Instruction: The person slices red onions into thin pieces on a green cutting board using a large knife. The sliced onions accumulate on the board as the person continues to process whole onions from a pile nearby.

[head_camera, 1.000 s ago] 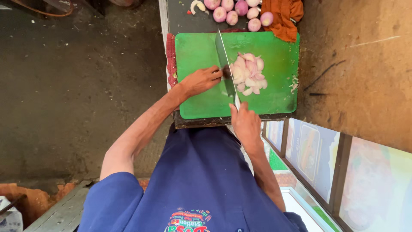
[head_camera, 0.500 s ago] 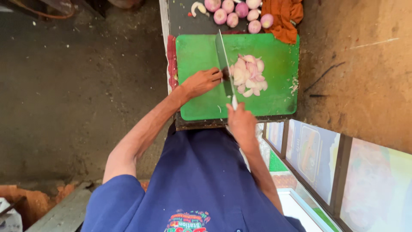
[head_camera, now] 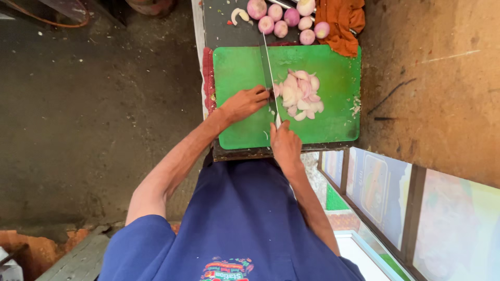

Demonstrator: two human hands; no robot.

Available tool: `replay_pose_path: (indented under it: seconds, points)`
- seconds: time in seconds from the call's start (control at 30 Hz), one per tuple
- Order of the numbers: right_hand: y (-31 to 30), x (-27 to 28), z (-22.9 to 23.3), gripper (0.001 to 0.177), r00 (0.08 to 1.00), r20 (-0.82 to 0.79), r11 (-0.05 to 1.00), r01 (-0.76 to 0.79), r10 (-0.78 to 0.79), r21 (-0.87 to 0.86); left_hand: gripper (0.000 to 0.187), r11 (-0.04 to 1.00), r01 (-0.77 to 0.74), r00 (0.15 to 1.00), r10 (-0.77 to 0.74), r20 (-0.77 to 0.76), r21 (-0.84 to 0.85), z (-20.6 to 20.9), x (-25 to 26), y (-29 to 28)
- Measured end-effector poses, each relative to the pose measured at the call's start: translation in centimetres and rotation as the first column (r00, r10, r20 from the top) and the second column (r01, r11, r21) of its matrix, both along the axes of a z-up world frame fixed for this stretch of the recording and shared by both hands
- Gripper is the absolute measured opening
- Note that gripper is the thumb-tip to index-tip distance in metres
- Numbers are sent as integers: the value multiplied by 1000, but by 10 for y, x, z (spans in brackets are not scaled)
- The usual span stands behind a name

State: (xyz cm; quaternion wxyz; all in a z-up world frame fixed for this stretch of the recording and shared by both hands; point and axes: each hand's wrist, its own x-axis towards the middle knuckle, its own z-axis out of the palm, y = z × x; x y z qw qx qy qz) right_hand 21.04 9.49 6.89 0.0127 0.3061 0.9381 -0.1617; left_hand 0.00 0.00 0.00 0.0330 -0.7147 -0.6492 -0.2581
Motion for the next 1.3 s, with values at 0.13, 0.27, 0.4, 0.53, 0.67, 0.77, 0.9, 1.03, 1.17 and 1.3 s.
replay_pose_path:
  seconds: [0.13,0.27,0.4,0.53,0.67,0.77,0.9,1.03,1.17,1.3]
  points:
    - [-7,2,1,46,998,55,998,25,-22,-59,21,999,-3,1000,4,11,-36,-1,6,-7]
    - [-7,-11,5,46,999,44,998,29,-27,-55,21,1000,17,1000,-17,24,6,2,-4,-6]
    - [0,-5,10,48,999,14,998,33,-32,-56,20,1000,3,1000,-3,7,2,-2,-2,2]
    - [-11,5,10,47,997,82,998,20,-15,-58,19,1000,5,999,-5,34,7,-6,4,-9]
    - [-11,-2,7,46,997,80,999,22,-19,-36,18,1000,6,999,-6,42,9,-6,-1,-6]
    - [-11,-1,7,45,998,56,999,32,-30,-39,15,1000,-6,1000,5,29,30,-6,1,-6]
    - [-10,-1,3,46,997,71,1000,-5,4,16,15,1000,-4,999,4,32,18,-8,0,-8]
    - [-8,-2,-2,47,999,34,999,33,-34,2,16,999,0,998,-3,64,50,-10,-3,-5]
    - [-13,-4,-3,47,999,34,999,39,-38,-29,16,998,5,997,-10,83,55,-10,-3,-8]
    - [-16,-4,5,47,992,116,998,47,-42,-40,15,999,-6,998,3,69,51,-9,-1,-10]
